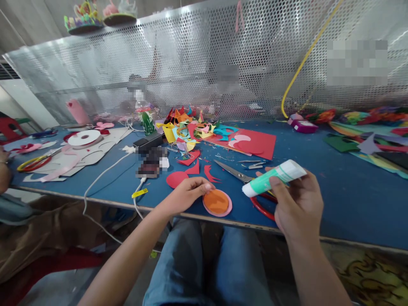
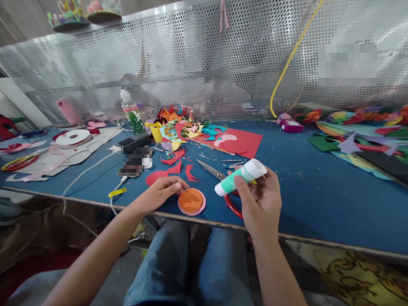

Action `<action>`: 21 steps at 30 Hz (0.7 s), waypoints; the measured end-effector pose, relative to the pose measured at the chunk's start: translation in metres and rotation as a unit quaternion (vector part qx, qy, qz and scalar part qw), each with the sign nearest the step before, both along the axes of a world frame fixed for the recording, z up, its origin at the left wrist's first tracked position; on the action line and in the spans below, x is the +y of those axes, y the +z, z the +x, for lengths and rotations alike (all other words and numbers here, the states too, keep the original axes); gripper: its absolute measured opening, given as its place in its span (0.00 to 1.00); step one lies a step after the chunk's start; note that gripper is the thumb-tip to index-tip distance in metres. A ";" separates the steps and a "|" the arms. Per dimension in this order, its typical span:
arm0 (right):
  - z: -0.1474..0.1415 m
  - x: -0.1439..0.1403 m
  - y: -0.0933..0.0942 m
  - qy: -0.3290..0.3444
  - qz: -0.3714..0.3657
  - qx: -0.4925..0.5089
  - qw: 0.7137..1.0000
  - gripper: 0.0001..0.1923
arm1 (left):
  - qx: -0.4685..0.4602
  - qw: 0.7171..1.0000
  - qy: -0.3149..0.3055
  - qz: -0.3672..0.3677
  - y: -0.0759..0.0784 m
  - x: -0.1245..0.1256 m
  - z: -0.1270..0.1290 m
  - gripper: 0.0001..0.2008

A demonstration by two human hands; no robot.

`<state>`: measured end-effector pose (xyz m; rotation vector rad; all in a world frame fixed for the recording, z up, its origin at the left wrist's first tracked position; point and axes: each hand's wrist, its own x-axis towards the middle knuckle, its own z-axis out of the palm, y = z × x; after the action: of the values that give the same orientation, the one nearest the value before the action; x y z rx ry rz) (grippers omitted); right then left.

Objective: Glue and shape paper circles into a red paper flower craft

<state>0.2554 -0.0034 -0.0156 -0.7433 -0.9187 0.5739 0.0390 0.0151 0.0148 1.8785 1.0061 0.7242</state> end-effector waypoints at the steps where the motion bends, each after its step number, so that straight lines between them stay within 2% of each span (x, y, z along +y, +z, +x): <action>1: 0.000 0.000 0.000 0.000 -0.001 -0.003 1.000 0.19 | -0.001 1.000 -0.002 0.001 0.000 0.000 0.000 0.18; 5: 0.001 -0.001 0.000 0.002 0.001 -0.007 1.000 0.20 | 0.012 1.000 0.008 0.025 -0.004 0.000 0.000 0.19; 8: 0.002 -0.001 -0.001 0.014 0.004 -0.004 1.000 0.19 | 0.031 0.995 0.056 0.072 -0.009 -0.002 -0.001 0.19; 11: 0.004 -0.001 -0.002 0.024 0.001 -0.004 1.000 0.18 | 0.064 0.980 0.117 0.145 -0.010 -0.006 -0.008 0.17; 15: 0.006 0.001 -0.005 0.029 -0.022 -0.004 0.999 0.18 | 0.172 0.951 0.149 0.209 -0.004 -0.003 -0.028 0.13; 18: 0.005 0.001 -0.004 0.023 -0.022 -0.002 0.999 0.19 | 0.258 0.931 0.164 0.201 -0.002 0.006 -0.046 0.18; 21: 0.003 -0.001 -0.001 0.018 -0.010 0.007 1.000 0.17 | 0.312 0.921 0.144 0.185 -0.001 0.010 -0.057 0.28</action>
<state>0.2583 -0.0043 -0.0165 -0.7412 -0.9160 0.6203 -0.0182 0.0247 0.0133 2.3959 1.6654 0.5030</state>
